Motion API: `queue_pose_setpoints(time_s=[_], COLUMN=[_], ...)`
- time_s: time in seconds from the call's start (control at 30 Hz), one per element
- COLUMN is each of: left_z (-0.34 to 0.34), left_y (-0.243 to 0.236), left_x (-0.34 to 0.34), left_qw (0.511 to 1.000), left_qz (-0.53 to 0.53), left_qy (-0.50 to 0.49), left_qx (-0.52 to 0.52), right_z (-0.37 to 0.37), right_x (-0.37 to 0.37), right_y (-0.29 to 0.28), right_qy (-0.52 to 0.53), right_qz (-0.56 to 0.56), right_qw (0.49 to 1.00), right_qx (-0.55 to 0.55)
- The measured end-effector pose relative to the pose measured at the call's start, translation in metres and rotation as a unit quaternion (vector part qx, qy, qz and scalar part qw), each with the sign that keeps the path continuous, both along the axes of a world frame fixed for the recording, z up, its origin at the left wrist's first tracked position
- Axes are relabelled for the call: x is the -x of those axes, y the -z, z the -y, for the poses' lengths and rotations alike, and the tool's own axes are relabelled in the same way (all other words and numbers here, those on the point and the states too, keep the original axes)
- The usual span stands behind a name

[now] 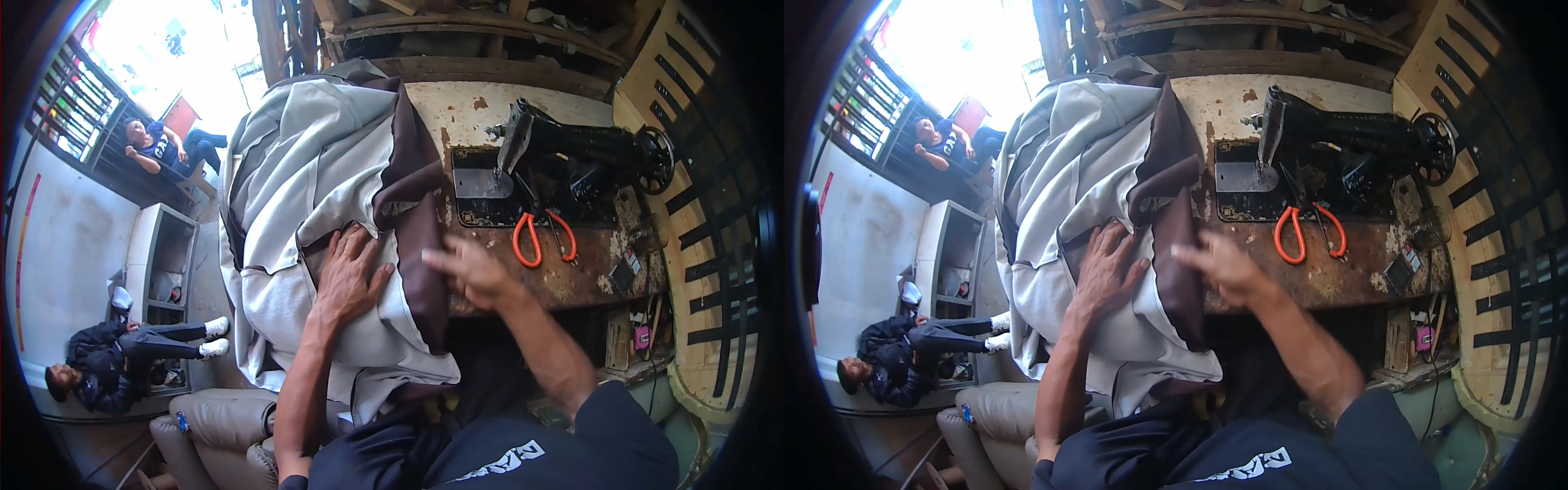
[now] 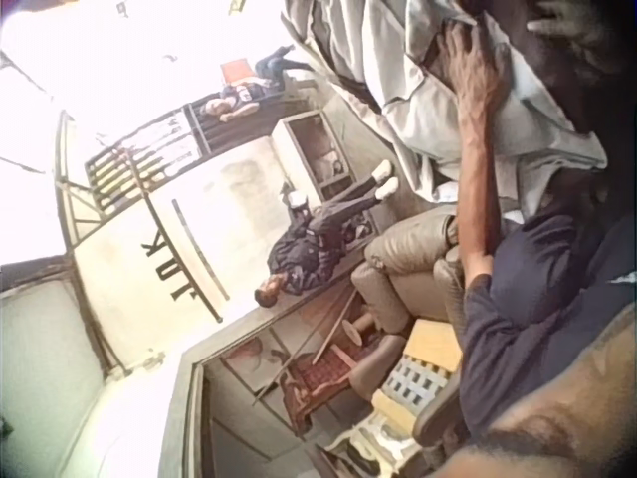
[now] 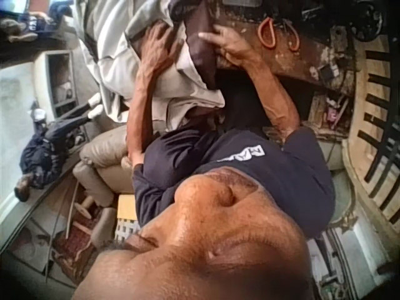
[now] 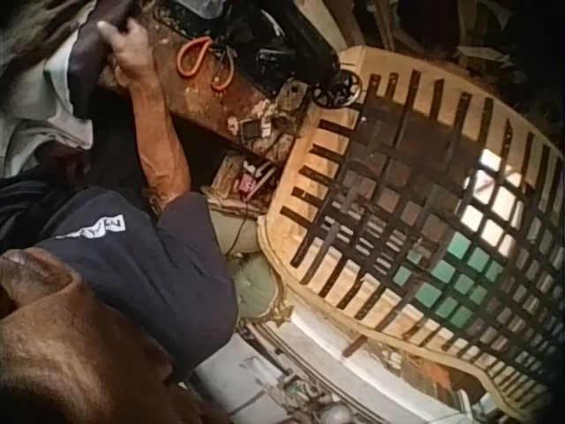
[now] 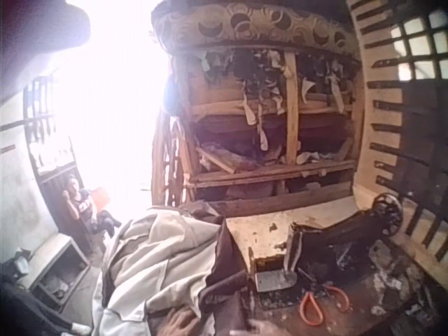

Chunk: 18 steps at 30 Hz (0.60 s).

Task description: The person aligns fabric upholstery panels by hand, stitches along the seams using a sewing machine, and trims threads using scissors.

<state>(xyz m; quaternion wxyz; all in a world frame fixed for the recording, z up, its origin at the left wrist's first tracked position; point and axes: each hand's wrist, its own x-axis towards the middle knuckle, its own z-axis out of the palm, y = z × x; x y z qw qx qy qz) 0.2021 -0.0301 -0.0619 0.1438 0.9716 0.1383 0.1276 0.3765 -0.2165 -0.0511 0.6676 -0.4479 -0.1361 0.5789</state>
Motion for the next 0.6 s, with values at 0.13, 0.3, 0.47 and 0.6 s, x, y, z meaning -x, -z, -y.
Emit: queue_pose_setpoints(time_s=[0.13, 0.3, 0.47, 0.6], left_z=[0.001, -0.003, -0.001, -0.001], left_y=[-0.01, -0.002, -0.005, -0.005], left_x=[-0.002, 0.002, -0.001, 0.0], left_qw=[1.0, 1.0, 0.999, 0.999], left_qz=[-0.014, -0.016, -0.035, -0.037], left_qy=[-0.002, 0.001, 0.005, 0.011], left_qx=[-0.013, -0.003, -0.022, -0.028], right_z=[0.007, 0.036, 0.084, 0.098], right_x=[-0.007, 0.022, 0.063, 0.079], right_y=[0.005, -0.005, 0.024, 0.033], right_qy=[-0.053, -0.174, -0.21, -0.012], right_qz=[0.136, -0.089, 0.271, 0.103], right_qw=[0.989, 0.981, 0.928, 0.994], right_qx=[0.007, -0.013, 0.142, 0.023])
